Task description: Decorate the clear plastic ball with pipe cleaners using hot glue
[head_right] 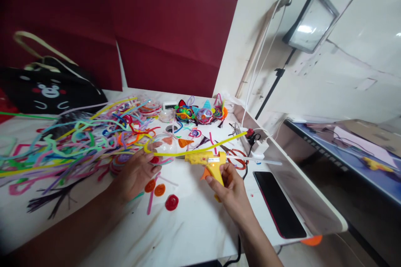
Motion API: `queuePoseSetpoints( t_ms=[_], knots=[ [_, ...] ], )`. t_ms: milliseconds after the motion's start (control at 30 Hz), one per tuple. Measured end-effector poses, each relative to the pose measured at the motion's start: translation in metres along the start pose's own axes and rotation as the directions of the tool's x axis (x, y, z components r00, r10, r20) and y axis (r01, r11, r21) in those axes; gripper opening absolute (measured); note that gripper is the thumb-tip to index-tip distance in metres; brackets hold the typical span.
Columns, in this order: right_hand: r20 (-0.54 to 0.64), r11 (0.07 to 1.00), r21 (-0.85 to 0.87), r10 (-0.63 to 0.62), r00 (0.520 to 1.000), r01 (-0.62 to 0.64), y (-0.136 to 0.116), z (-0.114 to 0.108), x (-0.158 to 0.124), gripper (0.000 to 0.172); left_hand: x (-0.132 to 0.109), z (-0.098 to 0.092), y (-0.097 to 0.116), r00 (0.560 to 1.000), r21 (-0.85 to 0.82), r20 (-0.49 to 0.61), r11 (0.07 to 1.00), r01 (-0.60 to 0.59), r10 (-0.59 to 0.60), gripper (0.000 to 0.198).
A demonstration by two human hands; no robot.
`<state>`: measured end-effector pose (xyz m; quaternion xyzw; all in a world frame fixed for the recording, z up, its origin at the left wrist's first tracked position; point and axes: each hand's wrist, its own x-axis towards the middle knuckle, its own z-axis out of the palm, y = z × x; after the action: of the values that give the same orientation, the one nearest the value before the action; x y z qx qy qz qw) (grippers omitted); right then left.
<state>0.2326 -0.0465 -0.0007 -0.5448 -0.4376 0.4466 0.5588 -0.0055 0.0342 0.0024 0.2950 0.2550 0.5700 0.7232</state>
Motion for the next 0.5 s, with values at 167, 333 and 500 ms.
queuePoseSetpoints(
  t_ms=[167,333,500],
  knots=[
    [0.001,0.999,-0.003,-0.045,0.999,0.045,0.002,0.004,-0.001,0.041,-0.001,-0.002,-0.001,1.000,0.004,0.023,1.000,0.005,-0.006,0.043],
    [0.011,1.000,-0.021,-0.003,1.000,0.003,0.002,0.007,-0.001,0.042,0.000,-0.003,-0.004,1.000,0.004,0.008,1.000,0.012,-0.012,0.042],
    [-0.049,1.000,-0.010,-0.003,0.999,0.002,-0.006,0.018,-0.004,0.044,0.000,-0.002,-0.004,1.000,0.008,-0.006,1.000,0.027,-0.027,0.044]
  ],
)
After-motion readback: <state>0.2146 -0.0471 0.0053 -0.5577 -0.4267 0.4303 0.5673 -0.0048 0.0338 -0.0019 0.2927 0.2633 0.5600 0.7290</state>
